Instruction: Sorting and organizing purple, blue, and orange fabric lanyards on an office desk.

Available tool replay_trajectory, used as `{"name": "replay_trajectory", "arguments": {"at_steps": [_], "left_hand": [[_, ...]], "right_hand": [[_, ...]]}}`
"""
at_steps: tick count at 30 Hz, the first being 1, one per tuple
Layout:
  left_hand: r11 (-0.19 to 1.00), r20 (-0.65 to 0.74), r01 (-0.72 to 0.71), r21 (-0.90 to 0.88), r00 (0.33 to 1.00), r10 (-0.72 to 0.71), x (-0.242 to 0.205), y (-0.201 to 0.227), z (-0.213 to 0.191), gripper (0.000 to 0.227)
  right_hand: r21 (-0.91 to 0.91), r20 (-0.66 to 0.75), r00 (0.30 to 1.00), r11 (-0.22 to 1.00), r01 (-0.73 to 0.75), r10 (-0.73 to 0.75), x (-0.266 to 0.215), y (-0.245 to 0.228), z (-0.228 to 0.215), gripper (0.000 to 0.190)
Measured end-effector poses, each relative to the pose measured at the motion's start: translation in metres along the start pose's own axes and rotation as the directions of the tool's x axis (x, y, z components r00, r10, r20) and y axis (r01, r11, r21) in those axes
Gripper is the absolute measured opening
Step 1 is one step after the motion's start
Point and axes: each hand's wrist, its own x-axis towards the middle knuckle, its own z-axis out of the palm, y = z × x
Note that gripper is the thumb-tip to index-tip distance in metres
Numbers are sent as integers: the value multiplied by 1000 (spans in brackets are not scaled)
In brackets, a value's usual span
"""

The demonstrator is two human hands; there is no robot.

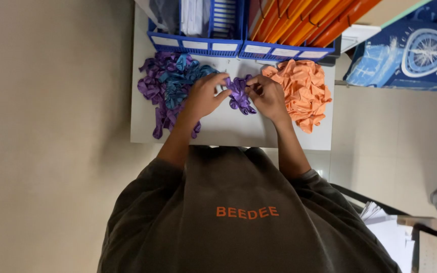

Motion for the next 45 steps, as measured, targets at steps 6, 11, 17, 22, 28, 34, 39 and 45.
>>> {"name": "replay_trajectory", "arguments": {"at_steps": [6,11,17,22,28,34,39,45], "left_hand": [[960,-157,222,170,968,-196,-35,-4,-53,26],[860,-486,324,395,868,-104,-62,-41,-100,21],[846,-528,350,403,844,-97,-76,-61,-126,51],[881,-408,348,320,890,-203,-75,-75,-123,66],[889,-313,416,189,884,-347,-64,-89,-131,76],[890,-273,314,331,935,-229,-61,-120,-130,27],[905,-276,230,358,952,-133,-62,-109,-134,28],[950,-281,117,289,959,-33,-50,-45,-149,36]], "right_hand": [[-21,58,997,999,49,-47,13,-16,7,15],[-22,110,985,990,139,-136,26,-19,30,14],[-5,190,972,990,143,-140,33,-40,46,14],[-21,183,972,988,153,-147,31,-43,53,14],[-34,156,979,990,136,-129,31,-37,55,14],[-61,145,987,995,82,-73,26,-46,55,15],[-124,142,988,989,79,-61,21,-48,57,15],[-99,115,991,992,84,-72,20,-54,65,16]]}}
